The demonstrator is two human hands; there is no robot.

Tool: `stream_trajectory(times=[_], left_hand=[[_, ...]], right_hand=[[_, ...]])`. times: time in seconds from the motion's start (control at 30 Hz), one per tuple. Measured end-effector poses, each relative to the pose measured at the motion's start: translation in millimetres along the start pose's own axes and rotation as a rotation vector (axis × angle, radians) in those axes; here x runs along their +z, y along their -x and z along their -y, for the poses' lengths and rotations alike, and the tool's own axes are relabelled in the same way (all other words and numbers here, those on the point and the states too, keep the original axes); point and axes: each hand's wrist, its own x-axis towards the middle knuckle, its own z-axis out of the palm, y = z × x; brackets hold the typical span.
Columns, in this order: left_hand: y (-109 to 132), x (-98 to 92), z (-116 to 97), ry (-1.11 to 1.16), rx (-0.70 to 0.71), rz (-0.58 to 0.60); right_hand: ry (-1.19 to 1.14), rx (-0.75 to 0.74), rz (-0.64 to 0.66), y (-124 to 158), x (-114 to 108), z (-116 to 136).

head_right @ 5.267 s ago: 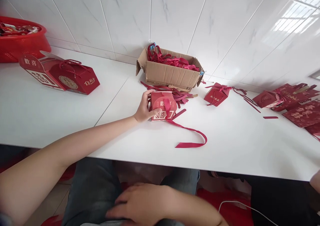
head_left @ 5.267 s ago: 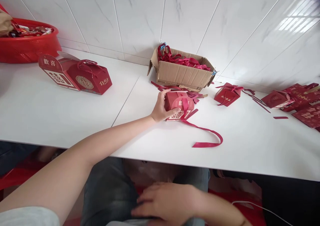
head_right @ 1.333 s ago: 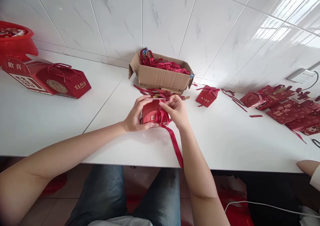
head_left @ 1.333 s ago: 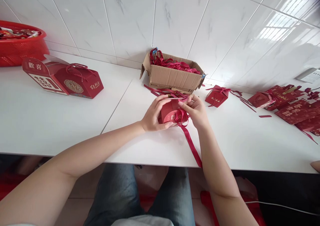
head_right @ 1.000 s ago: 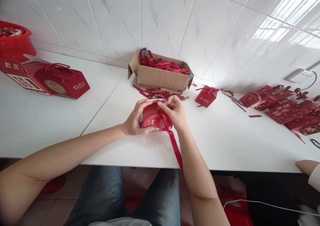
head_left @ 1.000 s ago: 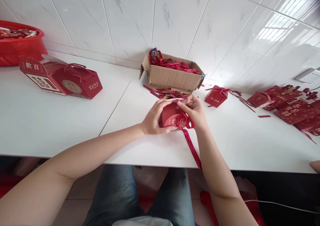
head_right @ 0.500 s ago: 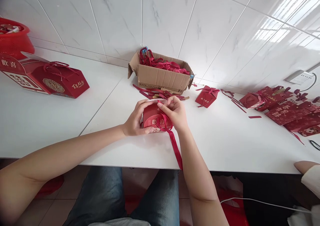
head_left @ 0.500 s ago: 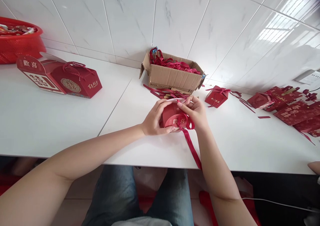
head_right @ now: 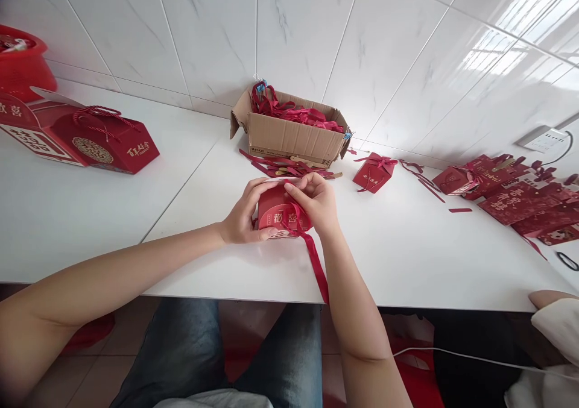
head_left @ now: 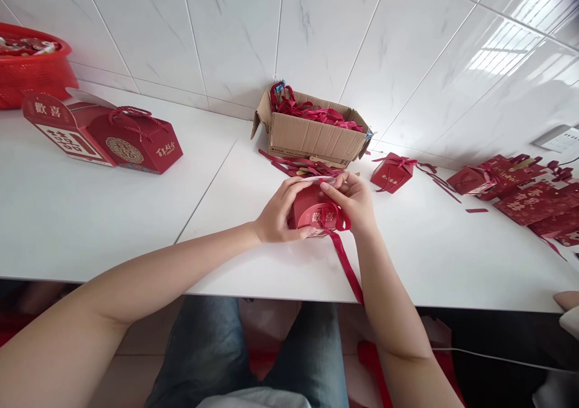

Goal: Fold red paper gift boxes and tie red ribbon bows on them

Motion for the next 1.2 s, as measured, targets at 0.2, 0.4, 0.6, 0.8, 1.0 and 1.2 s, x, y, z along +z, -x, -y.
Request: stream_trajectory(times=[0.2, 0.4, 0.6, 0.8, 1.0, 1.2], left_hand=[[-0.8, -0.8, -1.1, -0.022, 0.062, 0.017], [0.1, -2.2, -2.1, -0.072, 0.099, 0.041], [-1.1, -3.1, -3.2, -0.071, 0.133, 0.041], [-1.7, -1.7, -1.8, -0.052, 0.115, 0.022], [-1.3, -2.0, -1.3, -0.053, 0.105, 0.020], [0.7, -3.1, -2.3, -0.090, 0.123, 0.044]], right_hand=[[0.064, -0.050, -0.061, 2.1, 0.7, 3.8], [0.270, -0.156, -0.186, 2.8, 2.9, 5.8], [0.229, -0.173, -0.203, 1.9, 2.2, 2.1], [0.213, -0.134, -0.191, 2.6, 1.6, 2.4], [0.108, -0.202, -0.191, 1.4, 3.6, 0.1], [0.225, -0.190, -0.250, 5.4, 7.0, 4.0]])
